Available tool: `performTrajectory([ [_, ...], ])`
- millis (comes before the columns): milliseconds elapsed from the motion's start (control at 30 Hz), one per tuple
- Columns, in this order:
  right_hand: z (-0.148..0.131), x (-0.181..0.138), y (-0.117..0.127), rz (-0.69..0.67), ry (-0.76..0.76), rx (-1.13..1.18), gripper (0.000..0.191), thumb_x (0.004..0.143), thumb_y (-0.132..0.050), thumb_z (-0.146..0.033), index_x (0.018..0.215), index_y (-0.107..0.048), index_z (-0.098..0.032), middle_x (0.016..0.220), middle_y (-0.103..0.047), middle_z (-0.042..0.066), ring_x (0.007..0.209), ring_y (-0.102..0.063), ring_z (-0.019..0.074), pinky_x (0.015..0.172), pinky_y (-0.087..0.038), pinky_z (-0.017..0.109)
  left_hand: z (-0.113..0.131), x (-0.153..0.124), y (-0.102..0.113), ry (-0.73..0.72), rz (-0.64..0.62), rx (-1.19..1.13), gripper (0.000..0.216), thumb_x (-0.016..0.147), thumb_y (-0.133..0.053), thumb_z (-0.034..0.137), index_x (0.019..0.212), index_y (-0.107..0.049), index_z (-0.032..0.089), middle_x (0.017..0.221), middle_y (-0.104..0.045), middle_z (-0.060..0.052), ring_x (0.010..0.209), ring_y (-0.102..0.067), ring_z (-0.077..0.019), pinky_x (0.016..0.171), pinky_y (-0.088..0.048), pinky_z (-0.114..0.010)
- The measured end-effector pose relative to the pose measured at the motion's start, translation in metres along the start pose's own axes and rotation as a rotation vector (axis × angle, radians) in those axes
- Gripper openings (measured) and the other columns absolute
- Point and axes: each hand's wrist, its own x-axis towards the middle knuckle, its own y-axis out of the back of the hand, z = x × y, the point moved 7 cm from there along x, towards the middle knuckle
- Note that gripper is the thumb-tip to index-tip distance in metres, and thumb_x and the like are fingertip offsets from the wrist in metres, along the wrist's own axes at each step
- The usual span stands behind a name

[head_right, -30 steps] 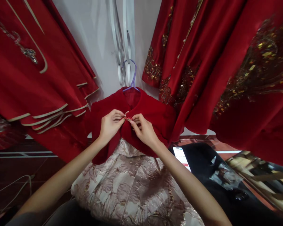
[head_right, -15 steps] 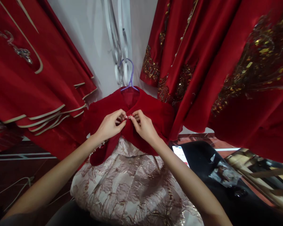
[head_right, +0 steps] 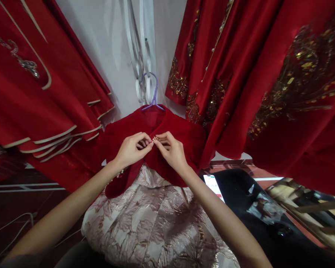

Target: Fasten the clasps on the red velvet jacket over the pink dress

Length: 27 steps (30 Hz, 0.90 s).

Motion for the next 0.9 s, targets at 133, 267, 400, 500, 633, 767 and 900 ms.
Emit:
performTrajectory([
  [133, 0.0, 0.001, 0.001, -0.01, -0.025, 0.014, 0.024, 0.082, -0.068, -0.04, 0.094, -0.061, -0.022, 0.099, -0.07, 0.004, 0.086, -0.071, 0.0181, 0.071, -0.061, 0.029, 0.0, -0.001, -0.001, -0.008, -0.022, 0.001, 0.005, 0.082, -0.059, 0.024, 0.081, -0.06, 0.019, 0.077, -0.06, 0.002, 0.063, -0.055, -0.0085, 0.059, -0.047, -0.019],
  [267, 0.003, 0.005, 0.002, 0.002, -0.053, 0.043, 0.025, 0.079, -0.07, -0.041, 0.092, -0.062, -0.021, 0.099, -0.07, 0.004, 0.084, -0.071, 0.0174, 0.072, -0.06, 0.027, 0.006, 0.001, -0.003, -0.03, -0.034, -0.018, 0.004, 0.081, -0.059, 0.021, 0.079, -0.06, 0.018, 0.076, -0.06, 0.002, 0.063, -0.056, -0.0085, 0.06, -0.048, -0.019],
  [400, 0.009, 0.008, 0.002, 0.007, -0.091, 0.107, 0.028, 0.078, -0.071, -0.041, 0.094, -0.064, -0.019, 0.104, -0.07, 0.005, 0.087, -0.071, 0.0177, 0.078, -0.059, 0.029, 0.01, 0.005, -0.005, -0.02, -0.022, -0.001, 0.004, 0.08, -0.058, 0.018, 0.076, -0.06, 0.017, 0.075, -0.061, 0.001, 0.062, -0.055, -0.0088, 0.059, -0.047, -0.02],
  [500, 0.011, 0.009, 0.001, 0.017, -0.097, 0.134, 0.03, 0.079, -0.071, -0.041, 0.097, -0.065, -0.018, 0.106, -0.07, 0.007, 0.089, -0.071, 0.0177, 0.081, -0.059, 0.03, 0.012, 0.006, -0.005, -0.015, -0.012, 0.007, 0.007, 0.08, -0.057, 0.019, 0.074, -0.058, 0.017, 0.074, -0.06, 0.001, 0.062, -0.055, -0.009, 0.059, -0.047, -0.02],
  [633, 0.015, 0.008, -0.001, 0.001, -0.119, 0.154, 0.032, 0.078, -0.07, -0.043, 0.099, -0.064, -0.019, 0.108, -0.07, 0.007, 0.089, -0.071, 0.018, 0.081, -0.059, 0.032, 0.012, 0.006, -0.005, -0.024, -0.01, 0.0, 0.006, 0.08, -0.057, 0.018, 0.074, -0.057, 0.018, 0.073, -0.059, 0.002, 0.061, -0.054, -0.0089, 0.059, -0.046, -0.02],
  [767, 0.019, 0.009, -0.001, -0.003, -0.145, 0.158, 0.036, 0.078, -0.07, -0.046, 0.1, -0.064, -0.019, 0.11, -0.07, 0.008, 0.09, -0.071, 0.0187, 0.082, -0.059, 0.033, 0.011, 0.006, -0.004, -0.033, -0.008, -0.027, 0.006, 0.08, -0.057, 0.018, 0.074, -0.058, 0.018, 0.072, -0.058, 0.002, 0.06, -0.053, -0.0086, 0.057, -0.045, -0.019],
  [900, 0.02, 0.01, -0.001, -0.014, -0.165, 0.183, 0.037, 0.077, -0.071, -0.047, 0.1, -0.064, -0.018, 0.109, -0.07, 0.008, 0.09, -0.071, 0.0192, 0.081, -0.06, 0.034, 0.011, 0.01, -0.005, -0.053, -0.024, -0.039, 0.005, 0.08, -0.057, 0.018, 0.074, -0.058, 0.017, 0.072, -0.057, 0.002, 0.059, -0.052, -0.0083, 0.058, -0.043, -0.02],
])
